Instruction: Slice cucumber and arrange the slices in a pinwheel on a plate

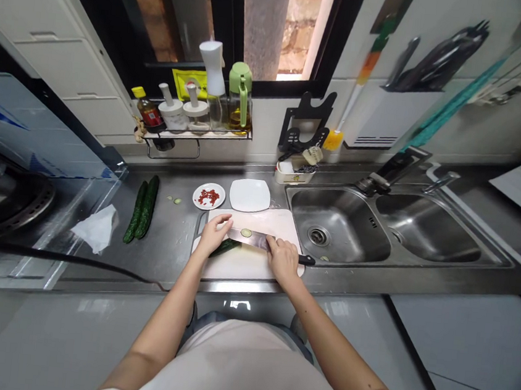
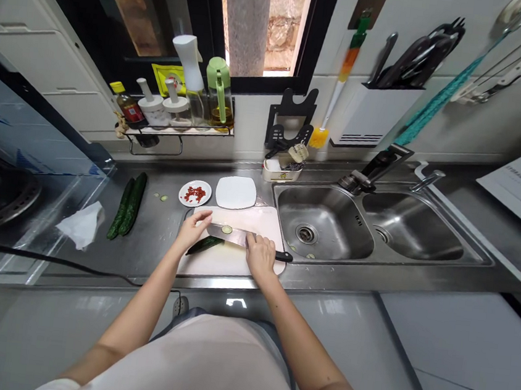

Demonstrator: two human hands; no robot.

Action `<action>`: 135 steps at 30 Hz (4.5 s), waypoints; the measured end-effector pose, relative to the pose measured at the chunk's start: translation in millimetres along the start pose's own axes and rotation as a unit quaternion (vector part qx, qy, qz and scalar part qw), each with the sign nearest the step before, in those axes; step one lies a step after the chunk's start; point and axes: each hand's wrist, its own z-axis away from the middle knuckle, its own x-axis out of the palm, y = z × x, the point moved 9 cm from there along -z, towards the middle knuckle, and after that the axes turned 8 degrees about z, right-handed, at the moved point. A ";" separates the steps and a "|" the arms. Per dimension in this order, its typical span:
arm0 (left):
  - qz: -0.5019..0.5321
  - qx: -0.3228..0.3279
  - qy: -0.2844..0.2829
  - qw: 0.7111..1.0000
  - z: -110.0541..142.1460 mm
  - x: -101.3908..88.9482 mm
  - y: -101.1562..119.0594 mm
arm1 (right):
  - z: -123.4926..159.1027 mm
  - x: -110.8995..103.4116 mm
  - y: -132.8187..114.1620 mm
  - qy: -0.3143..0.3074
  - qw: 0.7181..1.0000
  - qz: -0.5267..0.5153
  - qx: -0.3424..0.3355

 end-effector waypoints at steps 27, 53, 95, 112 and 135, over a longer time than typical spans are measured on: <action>-0.085 -0.049 -0.237 0.967 4.9 39.4 -6.4 | -3.0 -2.4 -19.5 0.024 0.995 -0.004 -0.095; -0.155 -0.211 0.150 0.953 -38.1 -46.3 -107.2 | 2.2 24.0 20.7 0.015 1.000 -0.004 -0.021; -0.172 -0.006 0.069 0.983 0.2 -8.9 -42.0 | -9.9 30.8 31.5 -0.017 0.961 -0.253 0.113; -0.197 0.125 -0.082 0.969 34.1 42.7 -24.6 | -14.8 25.7 -36.3 -0.121 0.982 -0.146 -0.007; -0.212 0.146 -0.089 0.962 33.3 45.2 -27.0 | -10.0 25.6 -49.9 -0.140 0.978 -0.157 -0.006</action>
